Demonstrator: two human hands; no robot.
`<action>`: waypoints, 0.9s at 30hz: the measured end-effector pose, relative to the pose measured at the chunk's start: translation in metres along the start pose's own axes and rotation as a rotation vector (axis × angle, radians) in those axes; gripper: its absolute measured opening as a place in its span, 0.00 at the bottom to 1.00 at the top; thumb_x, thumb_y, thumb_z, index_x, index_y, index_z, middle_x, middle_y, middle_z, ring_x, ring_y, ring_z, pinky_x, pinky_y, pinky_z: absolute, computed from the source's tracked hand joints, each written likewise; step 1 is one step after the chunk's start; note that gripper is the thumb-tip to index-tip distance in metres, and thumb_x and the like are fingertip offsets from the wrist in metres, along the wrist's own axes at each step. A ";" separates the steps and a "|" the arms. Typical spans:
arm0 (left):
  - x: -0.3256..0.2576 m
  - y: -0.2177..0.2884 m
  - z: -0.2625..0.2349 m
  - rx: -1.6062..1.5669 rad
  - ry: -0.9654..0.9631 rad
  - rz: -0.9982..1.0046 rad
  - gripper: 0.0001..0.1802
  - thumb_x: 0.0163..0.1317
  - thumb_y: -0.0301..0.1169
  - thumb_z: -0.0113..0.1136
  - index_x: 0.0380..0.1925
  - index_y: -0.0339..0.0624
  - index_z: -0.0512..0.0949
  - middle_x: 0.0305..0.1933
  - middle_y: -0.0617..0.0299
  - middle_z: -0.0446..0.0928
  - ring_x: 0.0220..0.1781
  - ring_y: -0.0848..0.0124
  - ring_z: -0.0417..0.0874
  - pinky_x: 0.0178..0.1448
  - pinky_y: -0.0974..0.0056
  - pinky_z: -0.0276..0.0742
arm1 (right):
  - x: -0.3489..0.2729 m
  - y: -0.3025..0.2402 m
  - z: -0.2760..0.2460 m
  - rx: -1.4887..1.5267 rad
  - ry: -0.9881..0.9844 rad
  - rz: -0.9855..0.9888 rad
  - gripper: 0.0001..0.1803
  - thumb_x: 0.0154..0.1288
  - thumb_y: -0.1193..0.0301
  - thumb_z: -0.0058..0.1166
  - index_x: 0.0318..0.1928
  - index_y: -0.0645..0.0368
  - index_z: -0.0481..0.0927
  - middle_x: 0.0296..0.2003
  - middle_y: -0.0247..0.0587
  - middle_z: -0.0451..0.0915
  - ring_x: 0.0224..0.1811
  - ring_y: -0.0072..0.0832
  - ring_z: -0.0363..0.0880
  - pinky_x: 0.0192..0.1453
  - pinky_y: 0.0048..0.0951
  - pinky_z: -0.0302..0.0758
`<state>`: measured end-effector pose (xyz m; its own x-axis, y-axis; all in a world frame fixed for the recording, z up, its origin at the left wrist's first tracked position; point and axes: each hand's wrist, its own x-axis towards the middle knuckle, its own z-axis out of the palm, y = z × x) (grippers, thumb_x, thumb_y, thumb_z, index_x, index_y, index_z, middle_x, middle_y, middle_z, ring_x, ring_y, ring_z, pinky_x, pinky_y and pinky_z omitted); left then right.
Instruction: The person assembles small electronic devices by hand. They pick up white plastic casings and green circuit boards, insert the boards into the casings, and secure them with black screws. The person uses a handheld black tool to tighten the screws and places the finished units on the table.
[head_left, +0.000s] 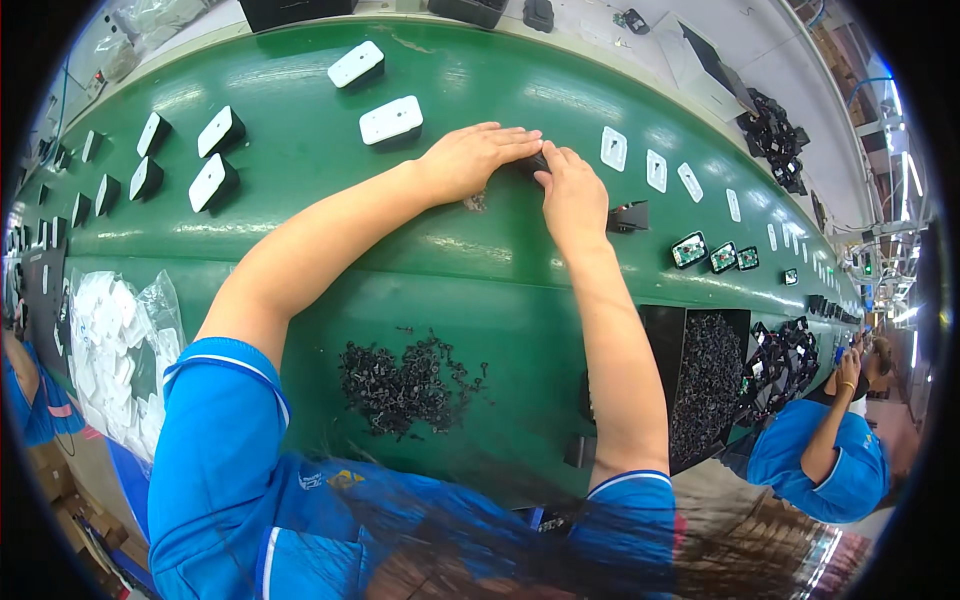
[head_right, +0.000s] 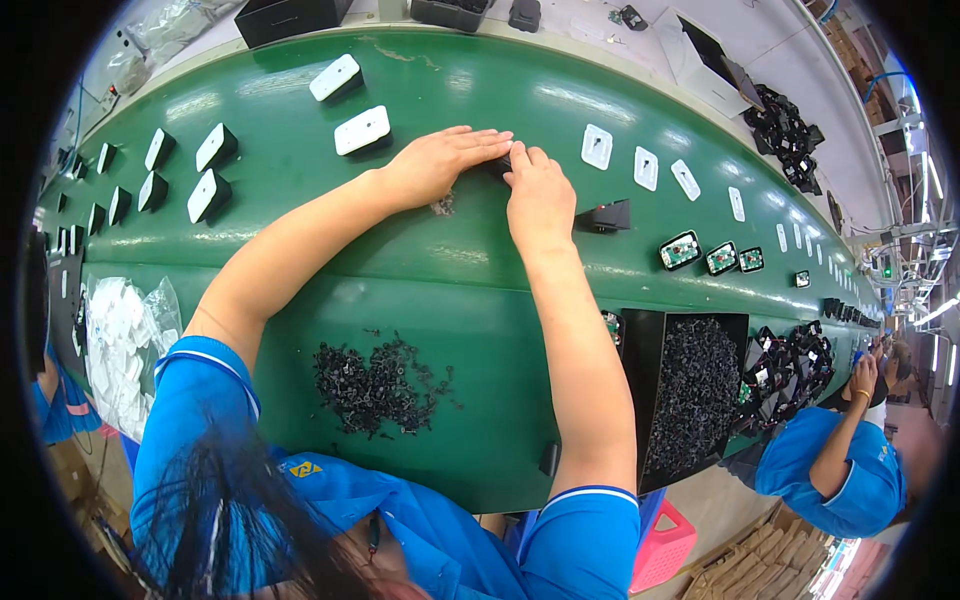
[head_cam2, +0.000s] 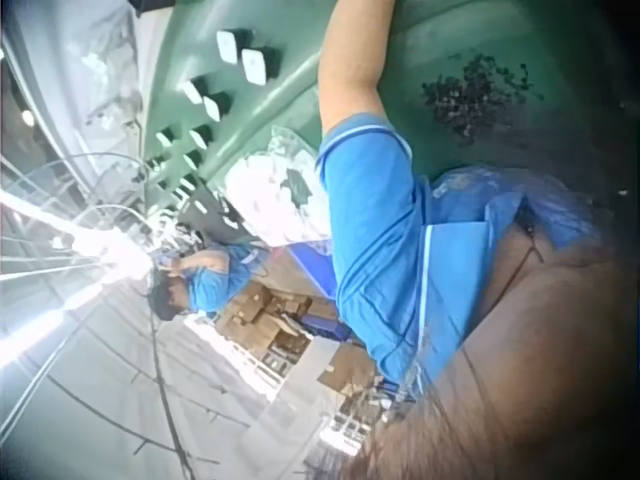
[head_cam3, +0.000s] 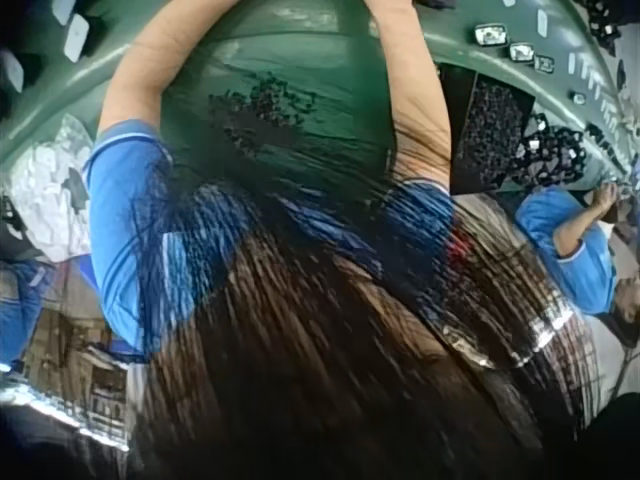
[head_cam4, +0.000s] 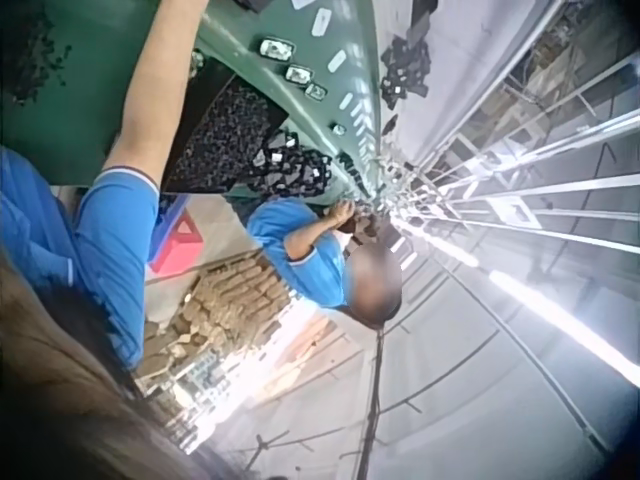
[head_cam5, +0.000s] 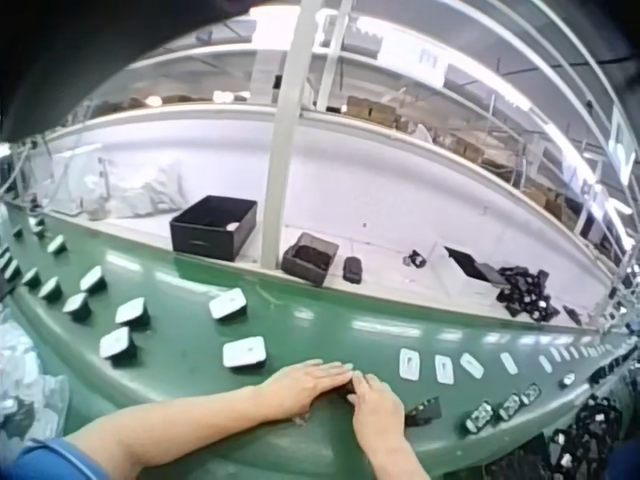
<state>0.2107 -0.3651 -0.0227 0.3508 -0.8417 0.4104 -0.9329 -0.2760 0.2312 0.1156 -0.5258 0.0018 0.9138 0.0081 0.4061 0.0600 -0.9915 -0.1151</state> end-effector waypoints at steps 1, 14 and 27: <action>0.000 0.000 0.001 0.024 -0.002 -0.002 0.34 0.53 0.18 0.49 0.63 0.48 0.65 0.69 0.67 0.63 0.68 0.68 0.64 0.71 0.57 0.61 | 0.004 -0.001 -0.003 0.004 -0.050 0.027 0.20 0.55 0.72 0.58 0.51 0.60 0.75 0.39 0.42 0.78 0.42 0.38 0.78 0.44 0.38 0.76; 0.004 -0.022 -0.005 0.109 -0.105 -0.009 0.42 0.48 0.11 0.47 0.66 0.54 0.61 0.69 0.70 0.62 0.70 0.70 0.61 0.73 0.56 0.55 | 0.034 -0.006 -0.018 0.192 -0.234 0.273 0.18 0.52 0.70 0.62 0.46 0.57 0.81 0.40 0.48 0.82 0.43 0.44 0.80 0.49 0.39 0.75; 0.010 -0.013 -0.025 0.112 -0.139 -0.060 0.44 0.47 0.11 0.47 0.66 0.58 0.61 0.67 0.71 0.65 0.70 0.70 0.62 0.73 0.56 0.57 | 0.026 0.000 -0.014 0.305 -0.056 0.221 0.17 0.53 0.70 0.60 0.46 0.57 0.81 0.44 0.46 0.81 0.47 0.42 0.78 0.52 0.40 0.73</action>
<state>0.2278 -0.3583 0.0001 0.3983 -0.8762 0.2713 -0.9168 -0.3707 0.1488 0.1333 -0.5277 0.0251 0.9381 -0.1861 0.2920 -0.0319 -0.8862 -0.4623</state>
